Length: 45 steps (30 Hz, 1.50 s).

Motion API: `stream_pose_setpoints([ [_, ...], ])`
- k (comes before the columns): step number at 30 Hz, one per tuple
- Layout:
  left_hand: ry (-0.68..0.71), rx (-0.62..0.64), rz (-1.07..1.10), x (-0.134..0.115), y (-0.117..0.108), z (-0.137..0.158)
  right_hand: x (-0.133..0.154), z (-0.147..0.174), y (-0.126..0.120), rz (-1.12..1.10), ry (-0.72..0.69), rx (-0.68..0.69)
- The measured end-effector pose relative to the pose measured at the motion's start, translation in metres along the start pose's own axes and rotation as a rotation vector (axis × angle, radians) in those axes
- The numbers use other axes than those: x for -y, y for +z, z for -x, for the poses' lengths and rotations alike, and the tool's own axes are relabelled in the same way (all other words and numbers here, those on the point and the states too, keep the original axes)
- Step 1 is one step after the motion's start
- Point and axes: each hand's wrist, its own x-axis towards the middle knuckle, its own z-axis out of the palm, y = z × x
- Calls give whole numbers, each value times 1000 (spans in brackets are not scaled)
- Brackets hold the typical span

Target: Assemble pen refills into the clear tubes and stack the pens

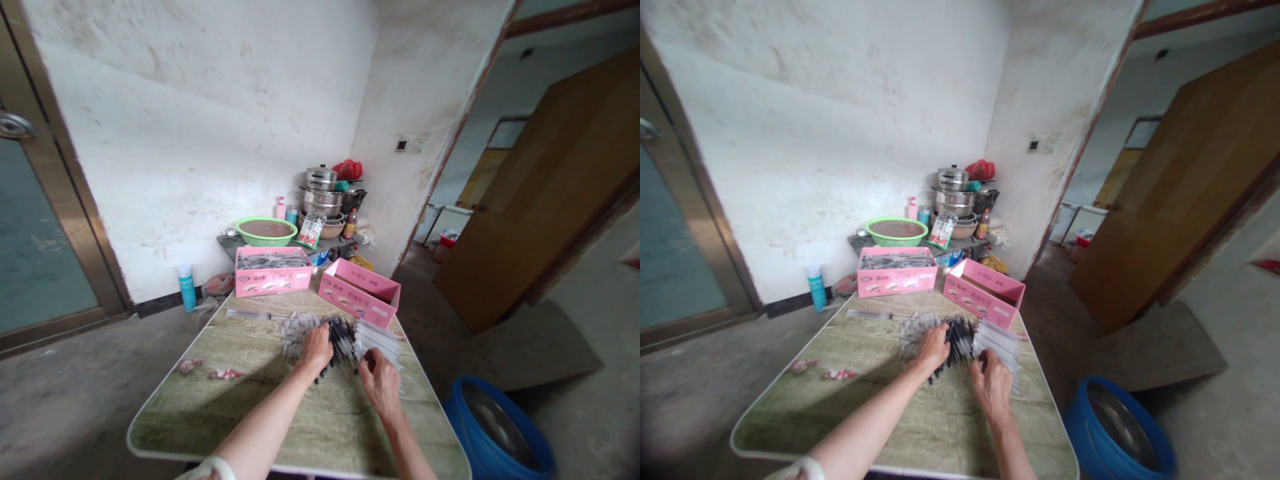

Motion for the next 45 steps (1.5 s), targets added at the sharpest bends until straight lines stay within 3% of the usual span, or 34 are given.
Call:
stream_pose_setpoints([
  [5, 21, -62, 270, 7, -6, 1, 10, -5, 3, -492, 165, -8],
  [10, 147, 65, 766, 27, -17, 17, 8, -5, 16, -976, 527, 39],
  [13, 173, 127, 956, 39, -19, 26, 11, -6, 18, -1128, 567, 10],
  [17, 119, 281, 1078, 49, -18, 34, 18, -14, 14, -1339, 544, -144],
  [21, 121, 359, 1067, 52, -19, 40, 26, -26, 6, -1356, 502, -330],
  [24, 137, 394, 1048, 50, -20, 43, 29, -31, 2, -1341, 477, -375],
  [38, 139, 428, 999, 48, -20, 45, 29, -31, 1, -1304, 478, -376],
  [45, 144, 466, 1180, 50, -14, 43, 31, -24, 16, -1208, 490, -272],
])
